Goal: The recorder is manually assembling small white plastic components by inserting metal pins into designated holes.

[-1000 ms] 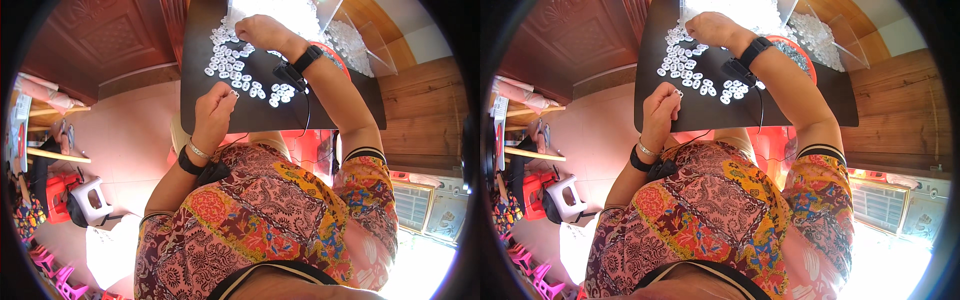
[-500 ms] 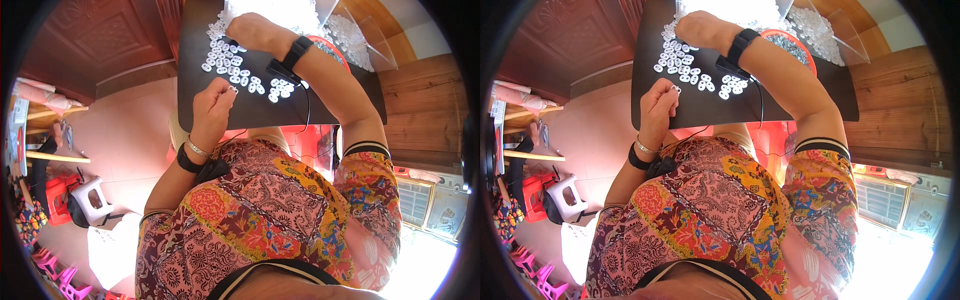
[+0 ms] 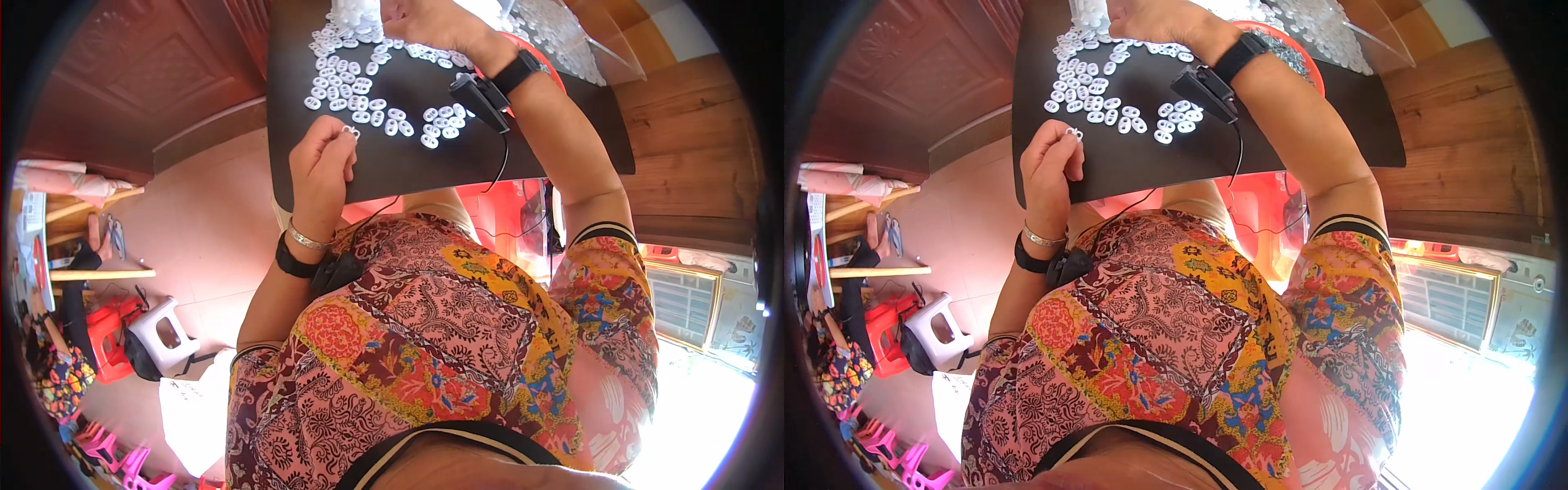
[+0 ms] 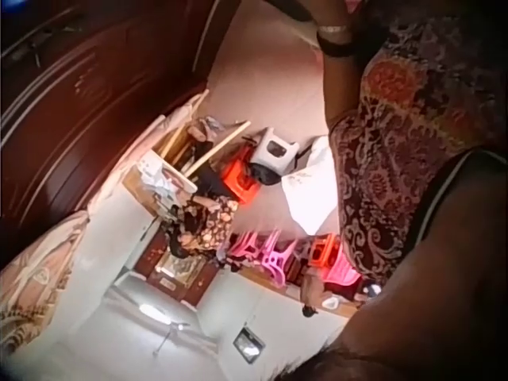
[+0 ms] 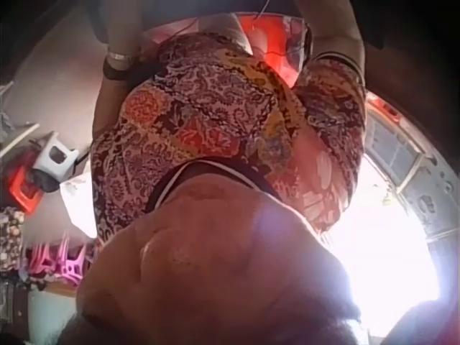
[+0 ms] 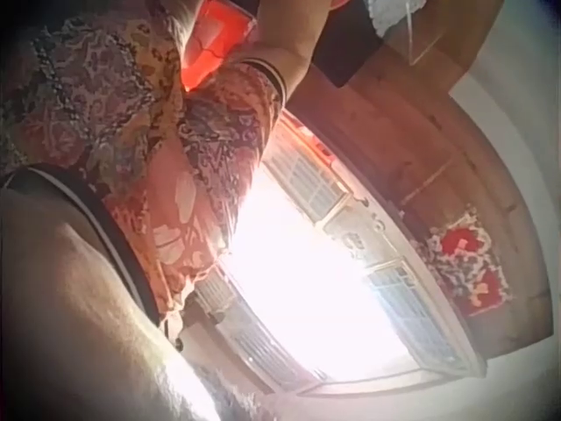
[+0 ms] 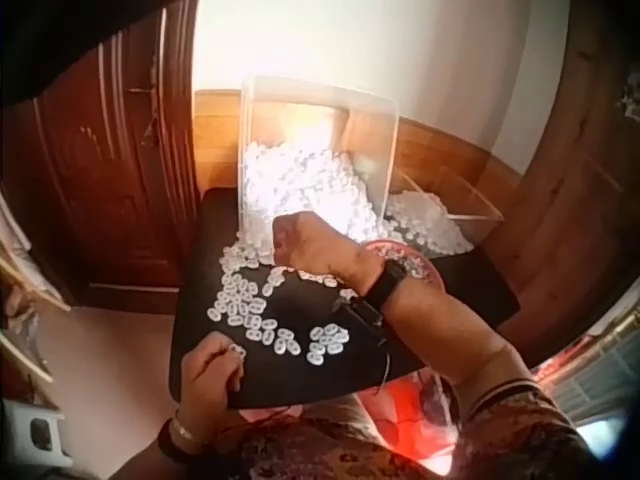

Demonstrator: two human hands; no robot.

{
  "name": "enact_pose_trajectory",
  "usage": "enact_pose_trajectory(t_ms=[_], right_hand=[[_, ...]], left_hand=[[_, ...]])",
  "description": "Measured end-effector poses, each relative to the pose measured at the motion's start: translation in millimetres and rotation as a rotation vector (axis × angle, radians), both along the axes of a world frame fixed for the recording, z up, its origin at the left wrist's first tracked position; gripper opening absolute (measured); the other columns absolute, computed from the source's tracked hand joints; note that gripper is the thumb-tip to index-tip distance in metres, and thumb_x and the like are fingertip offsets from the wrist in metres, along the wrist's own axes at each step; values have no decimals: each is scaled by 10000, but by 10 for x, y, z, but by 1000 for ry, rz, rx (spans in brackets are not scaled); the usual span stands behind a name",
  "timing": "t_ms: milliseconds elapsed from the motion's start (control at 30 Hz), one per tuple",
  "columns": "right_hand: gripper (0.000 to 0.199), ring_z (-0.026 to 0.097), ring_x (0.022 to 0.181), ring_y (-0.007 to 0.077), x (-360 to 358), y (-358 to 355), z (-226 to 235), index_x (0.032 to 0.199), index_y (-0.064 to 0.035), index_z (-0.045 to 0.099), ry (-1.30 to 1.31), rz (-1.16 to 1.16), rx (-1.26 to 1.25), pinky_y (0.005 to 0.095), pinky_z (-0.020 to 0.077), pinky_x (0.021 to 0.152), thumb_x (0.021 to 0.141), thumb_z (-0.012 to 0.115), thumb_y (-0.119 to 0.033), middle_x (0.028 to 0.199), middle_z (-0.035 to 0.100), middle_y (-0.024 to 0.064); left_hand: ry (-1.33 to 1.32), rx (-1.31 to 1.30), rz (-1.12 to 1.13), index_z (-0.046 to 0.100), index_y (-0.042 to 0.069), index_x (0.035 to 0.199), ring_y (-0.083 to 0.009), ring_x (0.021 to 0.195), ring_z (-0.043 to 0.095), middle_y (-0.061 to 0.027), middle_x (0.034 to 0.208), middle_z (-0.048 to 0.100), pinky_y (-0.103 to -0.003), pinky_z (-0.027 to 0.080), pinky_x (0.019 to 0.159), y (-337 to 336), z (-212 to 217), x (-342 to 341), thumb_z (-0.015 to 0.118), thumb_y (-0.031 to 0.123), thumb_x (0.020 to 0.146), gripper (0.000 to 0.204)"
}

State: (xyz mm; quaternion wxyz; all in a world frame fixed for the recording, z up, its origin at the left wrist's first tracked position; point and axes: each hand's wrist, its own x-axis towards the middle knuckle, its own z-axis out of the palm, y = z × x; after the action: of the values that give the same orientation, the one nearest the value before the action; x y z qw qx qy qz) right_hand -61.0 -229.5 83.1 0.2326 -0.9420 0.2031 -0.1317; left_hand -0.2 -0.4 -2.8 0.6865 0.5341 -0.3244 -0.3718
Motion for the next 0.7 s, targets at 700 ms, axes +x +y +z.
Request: enact_pose_trajectory(t_ms=[700], right_hand=[[183,527,646,48,-1003,753,-401,866,-49,652,-514,-51,931,177,423,578,893,615,-226,766,637,-8]], left_hand=[[-100,-67,-145,541,12,806,-37,526,400,18,620,468,-189,324,474,-349,249,-289,526,110,887,129]])
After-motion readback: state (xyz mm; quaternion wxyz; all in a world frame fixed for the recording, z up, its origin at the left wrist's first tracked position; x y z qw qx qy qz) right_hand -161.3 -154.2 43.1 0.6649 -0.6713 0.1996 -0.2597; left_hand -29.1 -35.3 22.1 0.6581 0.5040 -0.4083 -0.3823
